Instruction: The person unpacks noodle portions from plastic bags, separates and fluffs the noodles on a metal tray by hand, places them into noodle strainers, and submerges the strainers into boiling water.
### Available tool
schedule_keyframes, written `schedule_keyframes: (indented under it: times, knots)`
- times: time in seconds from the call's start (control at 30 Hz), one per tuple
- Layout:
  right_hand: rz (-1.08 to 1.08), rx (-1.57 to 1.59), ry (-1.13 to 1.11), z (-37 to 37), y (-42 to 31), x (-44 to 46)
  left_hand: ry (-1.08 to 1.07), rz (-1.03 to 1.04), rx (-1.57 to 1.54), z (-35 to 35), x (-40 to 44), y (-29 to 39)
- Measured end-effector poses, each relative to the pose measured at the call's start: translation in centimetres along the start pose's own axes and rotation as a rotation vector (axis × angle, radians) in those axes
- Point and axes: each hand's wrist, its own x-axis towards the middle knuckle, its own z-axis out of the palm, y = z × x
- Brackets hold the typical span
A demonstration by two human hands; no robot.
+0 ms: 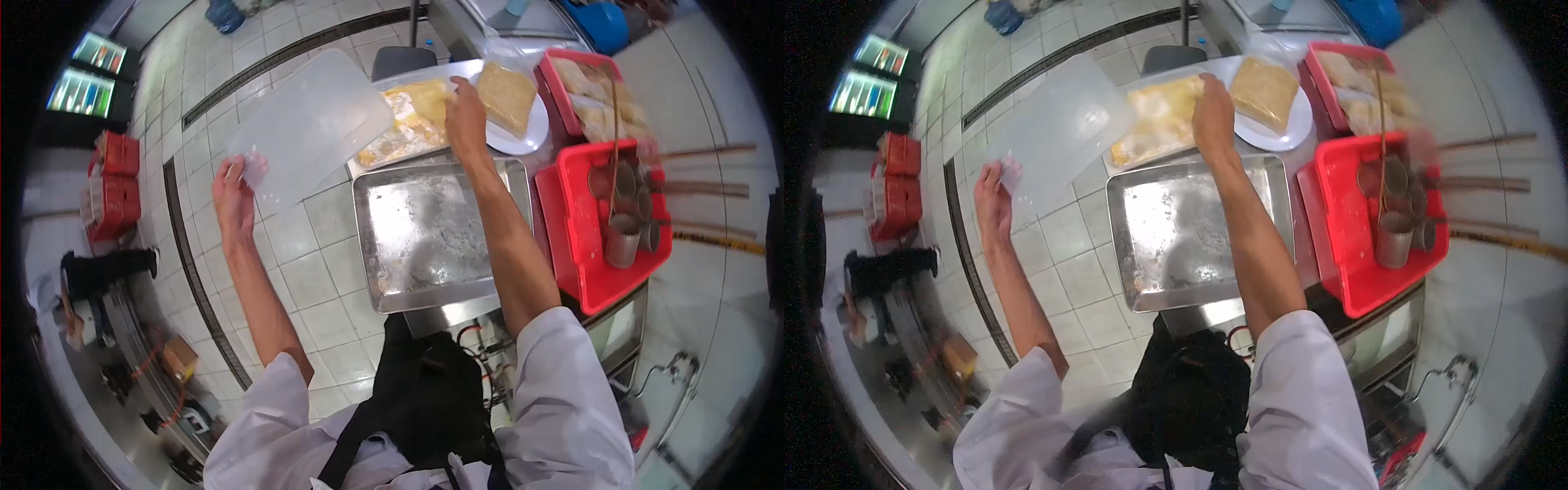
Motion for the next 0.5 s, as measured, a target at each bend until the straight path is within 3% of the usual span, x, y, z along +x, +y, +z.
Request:
schedule_keyframes:
  times: [0.03,0.1,0.13,0.17,0.2,0.23,0.3,0.33,0.37,0.4,0.43,0.5]
  knots:
    - [0.026,-0.006,0.027,-1.4,0.0,-0.6,-0.033,-0.011,0.015,1.5,1.3,-0.6]
    - [0.142,0.234,0.209,-5.4,0.1,-3.0,-0.066,-0.086,0.077,4.8,3.4,-2.5]
    - [0.311,0.409,0.243,-8.8,-2.0,-4.9,-0.109,-0.108,0.092,5.5,4.8,-4.4]
    - [0.345,0.388,0.291,-10.9,-2.2,-7.6,-0.141,-0.129,0.177,5.5,6.8,-6.7]
    - [0.412,0.569,0.313,-13.0,-2.0,-10.3,-0.186,-0.155,0.261,5.7,8.4,-8.5]
    - [0.477,0.736,0.354,-15.3,-1.2,-13.3,-0.286,-0.026,0.413,6.0,9.1,-9.9]
    - [0.524,0.514,0.501,-19.8,0.4,-21.7,-0.467,0.148,0.517,4.9,11.1,-13.5]
    - [0.694,0.43,0.396,-22.5,-0.7,-26.1,-0.28,0.1,0.604,7.2,9.9,-13.5]
    - [0.863,0.371,0.283,-24.6,-2.0,-30.0,-0.263,0.161,0.764,8.0,10.0,-13.7]
    - [0.934,0.36,0.272,-26.4,-2.5,-34.5,-0.244,0.272,0.867,7.8,10.8,-14.4]
    - [0.99,0.366,0.253,-28.6,-3.8,-39.0,-0.166,0.406,1.215,10.0,9.1,-12.2]
    - [1.036,0.269,0.399,-31.5,-6.7,-46.3,-0.151,0.567,1.313,8.8,11.1,-13.3]
